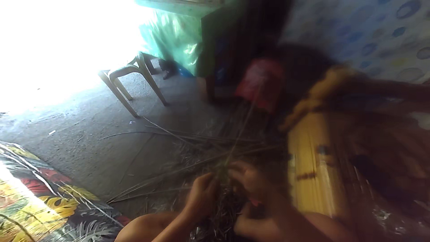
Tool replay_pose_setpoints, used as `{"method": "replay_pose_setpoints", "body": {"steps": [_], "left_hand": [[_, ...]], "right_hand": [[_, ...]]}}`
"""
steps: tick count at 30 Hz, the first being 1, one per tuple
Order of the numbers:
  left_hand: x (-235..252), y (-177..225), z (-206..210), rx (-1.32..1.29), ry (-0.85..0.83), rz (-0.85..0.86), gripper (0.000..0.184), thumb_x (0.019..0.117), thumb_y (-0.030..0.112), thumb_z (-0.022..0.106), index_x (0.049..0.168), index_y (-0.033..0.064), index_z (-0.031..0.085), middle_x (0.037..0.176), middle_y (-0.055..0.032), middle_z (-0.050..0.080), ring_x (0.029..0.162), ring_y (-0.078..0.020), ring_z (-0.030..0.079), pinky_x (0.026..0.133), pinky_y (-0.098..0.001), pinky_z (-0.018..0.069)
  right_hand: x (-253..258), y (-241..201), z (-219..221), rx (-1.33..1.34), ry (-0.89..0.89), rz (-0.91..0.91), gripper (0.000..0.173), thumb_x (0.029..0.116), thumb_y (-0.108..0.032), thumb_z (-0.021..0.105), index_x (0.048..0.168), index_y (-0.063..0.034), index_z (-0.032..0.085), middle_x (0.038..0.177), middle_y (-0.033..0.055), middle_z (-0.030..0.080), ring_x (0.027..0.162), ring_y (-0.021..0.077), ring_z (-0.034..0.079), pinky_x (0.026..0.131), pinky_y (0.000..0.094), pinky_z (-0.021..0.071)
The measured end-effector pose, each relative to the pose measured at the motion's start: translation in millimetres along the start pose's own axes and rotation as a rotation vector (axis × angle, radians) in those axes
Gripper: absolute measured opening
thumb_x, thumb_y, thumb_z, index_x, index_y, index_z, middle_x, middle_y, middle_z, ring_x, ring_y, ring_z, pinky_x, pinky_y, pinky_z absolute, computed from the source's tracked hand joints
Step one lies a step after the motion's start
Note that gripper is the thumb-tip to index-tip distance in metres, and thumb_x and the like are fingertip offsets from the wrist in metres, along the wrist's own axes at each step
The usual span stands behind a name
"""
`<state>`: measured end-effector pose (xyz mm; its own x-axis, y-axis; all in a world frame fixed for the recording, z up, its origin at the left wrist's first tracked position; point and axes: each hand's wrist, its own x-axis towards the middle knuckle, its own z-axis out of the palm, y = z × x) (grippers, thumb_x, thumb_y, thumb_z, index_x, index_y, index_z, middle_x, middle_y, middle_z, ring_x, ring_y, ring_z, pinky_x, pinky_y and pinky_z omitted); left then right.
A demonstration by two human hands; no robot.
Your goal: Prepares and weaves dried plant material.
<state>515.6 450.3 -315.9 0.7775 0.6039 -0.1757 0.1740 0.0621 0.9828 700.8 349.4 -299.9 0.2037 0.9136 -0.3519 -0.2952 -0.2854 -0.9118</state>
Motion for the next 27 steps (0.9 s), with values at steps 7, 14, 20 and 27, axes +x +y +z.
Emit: {"method": "replay_pose_setpoints", "body": {"steps": [7, 14, 20, 27], "left_hand": [[0.1, 5.0, -4.3, -0.38, -0.136, -0.14, 0.03, 0.1081, 0.02, 0.044, 0.1, 0.0023, 0.066, 0.074, -0.0039, 0.062, 0.055, -0.0092, 0.056, 0.051, -0.0242, 0.051], [-0.3, 12.7, -10.0, -0.481, -0.24, -0.184, 0.027, 0.1068, 0.022, 0.048, 0.094, 0.0072, 0.066, 0.068, 0.0009, 0.057, 0.049, -0.0043, 0.049, 0.046, -0.019, 0.0437], [1.0, 11.3, -12.9, -0.157, -0.18, -0.072, 0.028, 0.1066, 0.021, 0.05, 0.094, 0.0035, 0.068, 0.065, -0.0018, 0.056, 0.048, -0.0088, 0.05, 0.045, -0.0239, 0.0447], [0.2, -1.1, -5.4, 0.061, -0.027, 0.051, 0.025, 0.1053, 0.019, 0.053, 0.094, 0.0058, 0.07, 0.063, 0.0, 0.057, 0.048, -0.0099, 0.051, 0.046, -0.0266, 0.0464]], "right_hand": [[1.7, 7.1, -1.5, 0.052, -0.226, -0.098, 0.016, 0.1036, -0.018, 0.06, 0.111, -0.0032, 0.062, 0.081, 0.0073, 0.069, 0.058, 0.0129, 0.064, 0.051, 0.0263, 0.0553], [4.9, 0.6, -20.6, -0.029, -0.233, -0.241, 0.017, 0.1032, -0.018, 0.062, 0.11, -0.0036, 0.067, 0.081, 0.0064, 0.07, 0.058, 0.0101, 0.062, 0.051, 0.0241, 0.0525], [10.4, -7.7, -33.4, -0.018, 0.139, -0.248, 0.024, 0.1044, -0.013, 0.055, 0.121, -0.0005, 0.066, 0.079, 0.0041, 0.069, 0.057, 0.0109, 0.062, 0.05, 0.0255, 0.0548], [-1.1, -1.4, -5.8, 0.013, 0.008, -0.048, 0.028, 0.1036, -0.015, 0.057, 0.127, -0.0014, 0.065, 0.081, 0.0074, 0.069, 0.059, 0.0132, 0.063, 0.053, 0.0279, 0.0555]]}}
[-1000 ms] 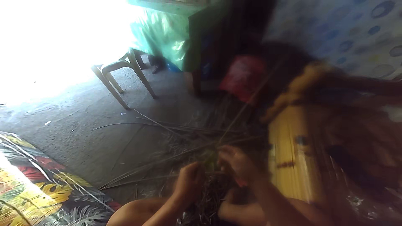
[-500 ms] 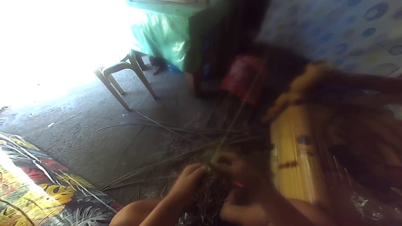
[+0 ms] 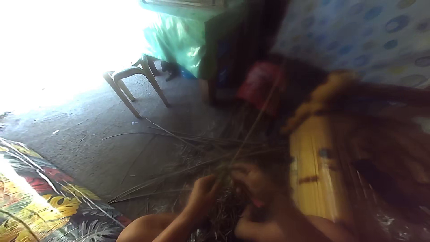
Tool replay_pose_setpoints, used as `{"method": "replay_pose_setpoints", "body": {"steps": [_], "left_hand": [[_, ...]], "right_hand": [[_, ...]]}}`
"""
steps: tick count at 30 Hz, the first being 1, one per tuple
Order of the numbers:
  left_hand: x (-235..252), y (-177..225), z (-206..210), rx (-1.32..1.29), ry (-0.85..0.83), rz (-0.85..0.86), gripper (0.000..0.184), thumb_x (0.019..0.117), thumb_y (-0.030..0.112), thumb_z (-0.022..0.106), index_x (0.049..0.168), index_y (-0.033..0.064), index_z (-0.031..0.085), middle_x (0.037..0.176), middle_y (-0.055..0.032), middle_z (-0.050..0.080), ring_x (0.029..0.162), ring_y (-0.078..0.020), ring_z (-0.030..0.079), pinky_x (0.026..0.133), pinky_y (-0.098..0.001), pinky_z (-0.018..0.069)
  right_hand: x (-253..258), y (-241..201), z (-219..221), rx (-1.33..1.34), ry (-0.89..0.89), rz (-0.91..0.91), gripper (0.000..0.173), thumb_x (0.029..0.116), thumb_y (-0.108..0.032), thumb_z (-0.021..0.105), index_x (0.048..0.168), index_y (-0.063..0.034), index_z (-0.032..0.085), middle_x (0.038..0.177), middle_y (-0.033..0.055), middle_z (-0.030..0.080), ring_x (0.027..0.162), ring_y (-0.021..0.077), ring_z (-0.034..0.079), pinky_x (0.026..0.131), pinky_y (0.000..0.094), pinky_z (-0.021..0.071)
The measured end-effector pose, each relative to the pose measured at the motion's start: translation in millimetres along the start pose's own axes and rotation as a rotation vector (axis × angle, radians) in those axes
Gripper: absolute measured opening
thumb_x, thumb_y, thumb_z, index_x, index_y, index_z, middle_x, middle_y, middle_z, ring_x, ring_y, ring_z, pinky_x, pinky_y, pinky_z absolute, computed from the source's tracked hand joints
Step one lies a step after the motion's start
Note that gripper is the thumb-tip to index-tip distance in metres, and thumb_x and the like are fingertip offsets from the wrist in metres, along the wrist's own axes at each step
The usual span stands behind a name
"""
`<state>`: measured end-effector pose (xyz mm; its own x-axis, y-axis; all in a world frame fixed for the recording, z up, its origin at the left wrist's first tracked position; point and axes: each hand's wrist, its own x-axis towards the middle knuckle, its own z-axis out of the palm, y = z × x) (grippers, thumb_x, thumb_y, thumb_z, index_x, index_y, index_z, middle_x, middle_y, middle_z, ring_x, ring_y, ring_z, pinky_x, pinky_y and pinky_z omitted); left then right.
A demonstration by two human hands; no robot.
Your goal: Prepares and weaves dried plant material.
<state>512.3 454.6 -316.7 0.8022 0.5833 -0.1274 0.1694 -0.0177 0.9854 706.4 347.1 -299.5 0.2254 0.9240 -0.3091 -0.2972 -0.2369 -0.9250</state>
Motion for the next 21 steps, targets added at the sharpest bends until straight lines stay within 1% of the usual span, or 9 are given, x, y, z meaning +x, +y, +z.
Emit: {"method": "replay_pose_setpoints", "body": {"steps": [2, 5, 7, 8, 11, 14, 15, 17, 21], "left_hand": [[0.0, -4.2, -0.2, 0.114, 0.035, 0.072, 0.023, 0.1047, 0.018, 0.054, 0.093, 0.0067, 0.07, 0.064, 0.0009, 0.057, 0.051, -0.0087, 0.052, 0.048, -0.0261, 0.0469], [-0.8, -6.4, 0.5, 0.321, 0.075, 0.186, 0.021, 0.1028, 0.018, 0.056, 0.092, 0.0088, 0.071, 0.07, 0.0032, 0.061, 0.059, -0.0045, 0.055, 0.055, -0.023, 0.0493], [-0.8, -6.3, 1.0, 0.382, 0.077, 0.229, 0.021, 0.1022, 0.017, 0.056, 0.092, 0.0083, 0.072, 0.074, 0.0025, 0.063, 0.063, -0.0037, 0.057, 0.059, -0.0219, 0.0509], [-0.7, -6.6, 1.1, 0.395, 0.075, 0.248, 0.021, 0.1016, 0.017, 0.057, 0.091, 0.008, 0.072, 0.075, 0.0021, 0.064, 0.064, -0.0038, 0.058, 0.061, -0.0218, 0.0516], [0.2, -7.7, 1.3, 0.386, 0.079, 0.282, 0.021, 0.1013, 0.016, 0.057, 0.089, 0.0082, 0.071, 0.075, 0.0018, 0.064, 0.065, -0.0045, 0.059, 0.061, -0.0227, 0.0524], [1.5, -11.5, 0.3, 0.418, 0.115, 0.303, 0.02, 0.1003, 0.016, 0.057, 0.09, 0.0087, 0.072, 0.077, 0.0019, 0.065, 0.066, -0.0044, 0.06, 0.062, -0.0234, 0.0534], [1.4, -11.9, -0.6, 0.461, 0.126, 0.31, 0.019, 0.1001, 0.017, 0.057, 0.092, 0.009, 0.073, 0.08, 0.0015, 0.067, 0.068, -0.0046, 0.061, 0.064, -0.0234, 0.0548], [0.1, -11.0, -0.8, 0.597, 0.16, 0.358, 0.019, 0.0999, 0.018, 0.058, 0.096, 0.0104, 0.074, 0.085, 0.0008, 0.07, 0.072, -0.0056, 0.065, 0.067, -0.0246, 0.0574], [2.1, -14.0, 0.6, 0.838, 0.274, 0.549, 0.02, 0.0981, 0.02, 0.057, 0.099, 0.0098, 0.075, 0.082, -0.0036, 0.07, 0.065, -0.0116, 0.066, 0.057, -0.0295, 0.0574]], "right_hand": [[-1.9, 3.9, 5.9, 0.009, -0.007, 0.027, 0.027, 0.1035, -0.015, 0.059, 0.125, -0.001, 0.067, 0.08, 0.0087, 0.07, 0.057, 0.0138, 0.063, 0.051, 0.0279, 0.055], [3.1, -3.7, -6.6, 0.027, 0.157, -0.022, 0.028, 0.1041, -0.014, 0.056, 0.126, 0.0002, 0.066, 0.08, 0.0074, 0.07, 0.056, 0.0132, 0.062, 0.05, 0.0271, 0.0546], [7.9, -10.1, -20.4, 0.095, 0.254, -0.071, 0.028, 0.1054, -0.012, 0.053, 0.128, 0.0011, 0.063, 0.08, 0.0078, 0.069, 0.054, 0.0125, 0.061, 0.048, 0.0261, 0.0535], [8.9, -11.6, -24.2, 0.12, 0.264, -0.081, 0.028, 0.1061, -0.012, 0.052, 0.129, 0.0012, 0.062, 0.08, 0.0084, 0.069, 0.054, 0.0124, 0.06, 0.048, 0.0259, 0.0532], [2.9, -7.1, -12.2, 0.069, 0.138, -0.038, 0.032, 0.1048, -0.014, 0.053, 0.132, 0.0, 0.061, 0.082, 0.0075, 0.068, 0.057, 0.0127, 0.061, 0.052, 0.0275, 0.0541], [-3.7, 2.9, 7.7, 0.041, 0.042, 0.039, 0.029, 0.1041, -0.015, 0.056, 0.128, -0.0004, 0.065, 0.081, 0.0079, 0.069, 0.057, 0.0129, 0.062, 0.052, 0.0277, 0.0546], [-2.8, 2.0, 6.5, 0.045, 0.07, 0.035, 0.029, 0.1041, -0.014, 0.056, 0.128, -0.0001, 0.065, 0.081, 0.008, 0.07, 0.057, 0.0129, 0.062, 0.051, 0.0277, 0.0547], [2.1, -8.1, -9.6, 0.059, 0.202, -0.016, 0.029, 0.1047, -0.013, 0.054, 0.129, -0.0002, 0.063, 0.08, 0.0071, 0.069, 0.057, 0.0125, 0.062, 0.051, 0.0276, 0.0542], [14.2, -29.2, -55.0, 0.277, 0.523, -0.122, 0.029, 0.1092, -0.013, 0.046, 0.132, -0.0002, 0.058, 0.08, 0.0088, 0.067, 0.053, 0.0125, 0.059, 0.047, 0.0258, 0.0518]]}}
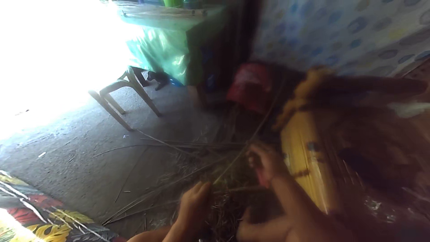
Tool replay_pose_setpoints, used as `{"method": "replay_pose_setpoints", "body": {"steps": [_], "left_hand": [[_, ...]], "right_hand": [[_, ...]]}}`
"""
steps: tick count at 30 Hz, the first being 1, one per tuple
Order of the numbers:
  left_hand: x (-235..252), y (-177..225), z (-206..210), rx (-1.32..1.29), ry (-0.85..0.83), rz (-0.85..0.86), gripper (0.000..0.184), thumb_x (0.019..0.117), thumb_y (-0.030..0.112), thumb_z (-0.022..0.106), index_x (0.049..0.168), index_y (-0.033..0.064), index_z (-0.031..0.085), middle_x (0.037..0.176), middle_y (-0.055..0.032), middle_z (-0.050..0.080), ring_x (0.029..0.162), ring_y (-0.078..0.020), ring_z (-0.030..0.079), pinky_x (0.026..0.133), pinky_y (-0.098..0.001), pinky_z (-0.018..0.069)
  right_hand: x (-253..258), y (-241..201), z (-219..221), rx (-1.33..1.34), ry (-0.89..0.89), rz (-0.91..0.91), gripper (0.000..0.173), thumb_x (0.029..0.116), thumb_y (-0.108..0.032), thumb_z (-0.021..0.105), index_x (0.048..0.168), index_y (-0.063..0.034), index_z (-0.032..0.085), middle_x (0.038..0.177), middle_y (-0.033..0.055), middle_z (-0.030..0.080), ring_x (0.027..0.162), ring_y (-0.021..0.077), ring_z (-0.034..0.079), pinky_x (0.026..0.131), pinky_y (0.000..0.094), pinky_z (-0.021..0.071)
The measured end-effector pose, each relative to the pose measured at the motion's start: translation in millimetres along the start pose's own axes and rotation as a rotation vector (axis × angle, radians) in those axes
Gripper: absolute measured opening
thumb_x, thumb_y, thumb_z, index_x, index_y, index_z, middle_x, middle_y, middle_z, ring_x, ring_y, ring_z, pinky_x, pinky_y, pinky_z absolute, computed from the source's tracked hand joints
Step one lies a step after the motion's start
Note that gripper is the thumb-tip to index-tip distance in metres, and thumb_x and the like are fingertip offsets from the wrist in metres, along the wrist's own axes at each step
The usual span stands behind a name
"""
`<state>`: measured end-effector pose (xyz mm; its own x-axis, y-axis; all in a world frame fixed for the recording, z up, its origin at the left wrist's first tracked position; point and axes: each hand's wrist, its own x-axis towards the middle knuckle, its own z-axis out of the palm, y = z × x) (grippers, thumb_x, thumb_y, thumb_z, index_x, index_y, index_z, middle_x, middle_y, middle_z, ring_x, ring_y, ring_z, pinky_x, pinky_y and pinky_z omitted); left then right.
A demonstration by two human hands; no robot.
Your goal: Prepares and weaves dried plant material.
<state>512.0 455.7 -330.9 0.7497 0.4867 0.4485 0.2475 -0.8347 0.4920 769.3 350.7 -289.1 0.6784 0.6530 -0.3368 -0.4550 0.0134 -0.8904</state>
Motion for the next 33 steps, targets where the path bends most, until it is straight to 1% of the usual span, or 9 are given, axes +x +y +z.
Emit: {"method": "replay_pose_setpoints", "body": {"steps": [2, 8, 17, 20, 23, 25, 28, 30, 33], "left_hand": [[-0.9, -0.1, 1.9, 0.055, 0.053, 0.024, 0.021, 0.0984, 0.021, 0.058, 0.101, 0.0093, 0.076, 0.082, -0.0046, 0.071, 0.066, -0.0122, 0.067, 0.058, -0.0287, 0.0576], [-3.9, 0.9, 7.1, 0.08, 0.135, 0.036, 0.023, 0.0969, 0.018, 0.061, 0.108, 0.0066, 0.078, 0.084, -0.0067, 0.073, 0.066, -0.0134, 0.069, 0.06, -0.0276, 0.0582], [0.0, -2.2, 2.0, 0.077, 0.192, 0.077, 0.019, 0.0952, 0.018, 0.064, 0.106, 0.0098, 0.078, 0.084, -0.005, 0.073, 0.068, -0.0102, 0.068, 0.061, -0.0251, 0.0575], [2.3, -1.0, 1.2, -0.004, 0.182, 0.05, 0.017, 0.0937, 0.017, 0.067, 0.104, 0.0104, 0.079, 0.087, -0.0037, 0.073, 0.071, -0.0068, 0.068, 0.065, -0.022, 0.0582], [4.3, 2.2, -3.0, -0.349, 0.018, -0.153, 0.013, 0.093, 0.013, 0.066, 0.098, 0.0082, 0.077, 0.084, 0.0015, 0.071, 0.069, -0.003, 0.066, 0.064, -0.0203, 0.0583], [6.0, 2.3, -10.9, -0.707, -0.105, -0.368, 0.017, 0.0962, 0.011, 0.059, 0.095, 0.0061, 0.074, 0.073, 0.0015, 0.068, 0.058, -0.0062, 0.062, 0.054, -0.025, 0.0551], [17.6, 7.2, -27.0, -1.018, -0.186, -0.623, 0.027, 0.0946, 0.012, 0.045, 0.083, 0.0097, 0.069, 0.056, 0.0046, 0.053, 0.046, -0.0035, 0.048, 0.045, -0.0207, 0.0416], [41.1, 38.8, -49.4, -1.067, -0.189, -0.884, 0.035, 0.0947, 0.001, 0.034, 0.071, 0.0112, 0.058, 0.053, 0.0069, 0.046, 0.043, 0.0007, 0.039, 0.042, -0.015, 0.032], [45.5, 40.7, -51.9, -1.169, -0.166, -1.066, 0.038, 0.0983, 0.001, 0.031, 0.069, 0.01, 0.053, 0.052, 0.0054, 0.043, 0.041, 0.0004, 0.036, 0.039, -0.014, 0.0287]], "right_hand": [[-0.4, -0.4, -1.4, 0.043, 0.036, -0.011, 0.028, 0.1098, -0.014, 0.045, 0.131, 0.0002, 0.058, 0.08, 0.0094, 0.067, 0.053, 0.0126, 0.059, 0.046, 0.0257, 0.0517], [-50.3, 35.5, 35.1, -0.124, -0.364, 0.145, 0.03, 0.1048, -0.013, 0.055, 0.131, 0.0003, 0.062, 0.082, 0.0082, 0.069, 0.059, 0.0135, 0.063, 0.052, 0.0278, 0.0549], [1.5, -8.6, -7.0, 0.135, 0.103, -0.064, 0.03, 0.1102, -0.015, 0.044, 0.135, -0.0008, 0.055, 0.08, 0.0087, 0.067, 0.052, 0.012, 0.059, 0.046, 0.0254, 0.0521], [-14.5, 0.0, 1.9, 0.04, -0.079, -0.029, 0.033, 0.1095, -0.016, 0.042, 0.137, -0.0016, 0.055, 0.082, 0.0072, 0.067, 0.055, 0.0113, 0.059, 0.049, 0.0258, 0.0519], [-43.9, 22.3, 24.1, -0.078, -0.358, 0.051, 0.034, 0.1058, -0.014, 0.049, 0.136, -0.0029, 0.059, 0.083, 0.0074, 0.068, 0.06, 0.0126, 0.062, 0.054, 0.0275, 0.0541], [-54.4, 33.4, 31.5, -0.093, -0.451, 0.116, 0.031, 0.1051, -0.013, 0.054, 0.133, -0.0021, 0.062, 0.082, 0.0081, 0.069, 0.061, 0.0134, 0.064, 0.055, 0.0284, 0.0563], [-48.4, 31.7, 26.1, -0.059, -0.45, 0.059, 0.03, 0.1048, -0.012, 0.055, 0.131, -0.0007, 0.063, 0.081, 0.0083, 0.07, 0.059, 0.0132, 0.064, 0.054, 0.0279, 0.0564], [-36.7, 20.1, 18.8, -0.005, -0.382, -0.02, 0.031, 0.1056, -0.013, 0.05, 0.132, -0.0012, 0.061, 0.08, 0.0069, 0.069, 0.058, 0.0118, 0.062, 0.052, 0.0265, 0.0548], [-21.7, 10.8, 11.3, 0.129, -0.296, -0.073, 0.032, 0.1075, -0.012, 0.046, 0.134, 0.001, 0.058, 0.078, 0.0086, 0.068, 0.054, 0.0117, 0.06, 0.048, 0.0255, 0.0532]]}}
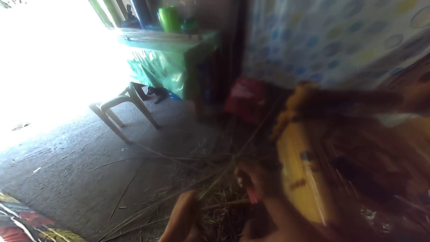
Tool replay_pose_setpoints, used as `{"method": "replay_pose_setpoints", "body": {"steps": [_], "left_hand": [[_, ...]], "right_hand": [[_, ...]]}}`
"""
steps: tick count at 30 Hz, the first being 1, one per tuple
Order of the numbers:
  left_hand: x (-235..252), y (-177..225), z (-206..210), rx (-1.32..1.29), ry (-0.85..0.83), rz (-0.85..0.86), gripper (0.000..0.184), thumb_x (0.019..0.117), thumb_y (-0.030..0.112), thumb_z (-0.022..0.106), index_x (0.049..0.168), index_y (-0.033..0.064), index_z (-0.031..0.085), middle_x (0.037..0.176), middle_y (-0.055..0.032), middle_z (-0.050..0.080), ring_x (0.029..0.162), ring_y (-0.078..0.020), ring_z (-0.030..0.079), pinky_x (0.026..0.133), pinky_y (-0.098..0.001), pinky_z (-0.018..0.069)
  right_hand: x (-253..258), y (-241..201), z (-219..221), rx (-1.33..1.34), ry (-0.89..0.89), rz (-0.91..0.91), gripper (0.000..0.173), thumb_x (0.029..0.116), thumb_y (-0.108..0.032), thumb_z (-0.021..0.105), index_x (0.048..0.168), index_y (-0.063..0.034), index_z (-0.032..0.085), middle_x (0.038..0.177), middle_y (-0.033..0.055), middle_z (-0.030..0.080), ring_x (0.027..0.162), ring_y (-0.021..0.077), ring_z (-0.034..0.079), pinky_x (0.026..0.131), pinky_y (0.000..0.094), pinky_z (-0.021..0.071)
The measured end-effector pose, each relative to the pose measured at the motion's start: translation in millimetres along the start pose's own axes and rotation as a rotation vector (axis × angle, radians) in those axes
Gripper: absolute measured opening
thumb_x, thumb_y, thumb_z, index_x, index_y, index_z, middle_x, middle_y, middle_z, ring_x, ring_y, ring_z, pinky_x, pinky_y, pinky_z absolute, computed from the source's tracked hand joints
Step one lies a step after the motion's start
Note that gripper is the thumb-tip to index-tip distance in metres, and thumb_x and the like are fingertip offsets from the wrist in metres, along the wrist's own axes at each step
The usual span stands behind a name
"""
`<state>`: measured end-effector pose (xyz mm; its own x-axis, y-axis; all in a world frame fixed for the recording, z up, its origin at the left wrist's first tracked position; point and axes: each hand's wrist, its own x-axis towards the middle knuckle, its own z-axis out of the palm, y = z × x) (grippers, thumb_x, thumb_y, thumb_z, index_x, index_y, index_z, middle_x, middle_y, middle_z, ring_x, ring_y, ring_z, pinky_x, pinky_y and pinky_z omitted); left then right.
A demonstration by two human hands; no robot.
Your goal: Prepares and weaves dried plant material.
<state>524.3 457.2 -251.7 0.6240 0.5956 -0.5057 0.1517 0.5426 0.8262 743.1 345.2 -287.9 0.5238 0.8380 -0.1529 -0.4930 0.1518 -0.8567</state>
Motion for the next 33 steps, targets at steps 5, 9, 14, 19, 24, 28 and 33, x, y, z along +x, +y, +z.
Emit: {"method": "replay_pose_setpoints", "body": {"steps": [5, 9, 14, 19, 24, 28, 33], "left_hand": [[6.4, -4.9, -0.1, -0.081, 0.065, -0.103, 0.037, 0.1011, 0.003, 0.032, 0.07, 0.0113, 0.05, 0.052, 0.0053, 0.042, 0.039, 0.0003, 0.035, 0.038, -0.0129, 0.0271], [12.4, -11.6, -11.9, -0.042, 0.002, -0.045, 0.034, 0.0964, 0.003, 0.035, 0.07, 0.0103, 0.055, 0.054, 0.0041, 0.046, 0.04, -0.0005, 0.039, 0.038, -0.0137, 0.0311], [31.3, -35.1, -38.8, 0.09, -0.061, 0.178, 0.025, 0.0876, 0.01, 0.044, 0.069, 0.0128, 0.06, 0.052, 0.0047, 0.048, 0.041, -0.0027, 0.043, 0.039, -0.0188, 0.0357], [32.4, -36.0, -43.7, 0.258, -0.224, 0.186, 0.02, 0.0937, 0.018, 0.054, 0.094, 0.0066, 0.071, 0.068, -0.0016, 0.064, 0.053, -0.0098, 0.059, 0.05, -0.0265, 0.052], [16.0, -16.9, -19.4, 0.551, -0.263, 0.257, 0.021, 0.1032, 0.012, 0.057, 0.11, 0.0006, 0.073, 0.076, -0.0054, 0.069, 0.055, -0.0098, 0.06, 0.053, -0.0243, 0.0538], [0.4, -4.8, 2.6, 1.047, -0.037, 0.424, 0.025, 0.1046, 0.013, 0.055, 0.117, 0.0031, 0.075, 0.105, -0.0083, 0.075, 0.096, -0.015, 0.07, 0.093, -0.0338, 0.0537], [-2.9, 2.9, 7.1, 1.196, 0.042, 0.392, 0.026, 0.1036, 0.008, 0.052, 0.115, 0.0016, 0.075, 0.112, -0.0134, 0.074, 0.106, -0.0246, 0.07, 0.098, -0.039, 0.0523]], "right_hand": [[-22.6, 18.2, 21.1, -0.119, -0.184, 0.141, 0.032, 0.1045, -0.013, 0.052, 0.133, -0.0022, 0.061, 0.082, 0.0059, 0.069, 0.06, 0.0113, 0.063, 0.054, 0.0263, 0.0553], [-22.8, 12.4, 18.1, -0.122, -0.073, 0.132, 0.033, 0.105, -0.013, 0.052, 0.134, -0.0011, 0.06, 0.08, 0.0067, 0.069, 0.057, 0.0113, 0.062, 0.052, 0.026, 0.0545], [15.2, -32.1, -30.7, 0.053, 0.276, -0.067, 0.031, 0.1108, -0.017, 0.038, 0.133, -0.0031, 0.055, 0.076, 0.0044, 0.063, 0.052, 0.0093, 0.057, 0.047, 0.0236, 0.0511], [14.3, -27.7, -27.0, 0.088, 0.224, -0.126, 0.029, 0.1102, -0.014, 0.037, 0.13, -0.0016, 0.054, 0.074, 0.0061, 0.063, 0.05, 0.0105, 0.057, 0.046, 0.0245, 0.0514], [11.5, -14.0, -14.5, -0.011, 0.223, -0.161, 0.028, 0.1085, -0.01, 0.041, 0.131, 0.0006, 0.054, 0.075, 0.0073, 0.065, 0.052, 0.0117, 0.058, 0.047, 0.0255, 0.0519], [-5.9, 8.7, 7.7, -0.188, 0.013, 0.026, 0.033, 0.1057, -0.013, 0.049, 0.135, -0.001, 0.058, 0.082, 0.0071, 0.068, 0.059, 0.0128, 0.062, 0.054, 0.0277, 0.0547], [-9.8, 21.1, 18.0, -0.171, 0.054, 0.146, 0.03, 0.1054, -0.01, 0.053, 0.132, 0.0013, 0.062, 0.08, 0.0097, 0.069, 0.056, 0.0143, 0.063, 0.051, 0.0277, 0.0553]]}}
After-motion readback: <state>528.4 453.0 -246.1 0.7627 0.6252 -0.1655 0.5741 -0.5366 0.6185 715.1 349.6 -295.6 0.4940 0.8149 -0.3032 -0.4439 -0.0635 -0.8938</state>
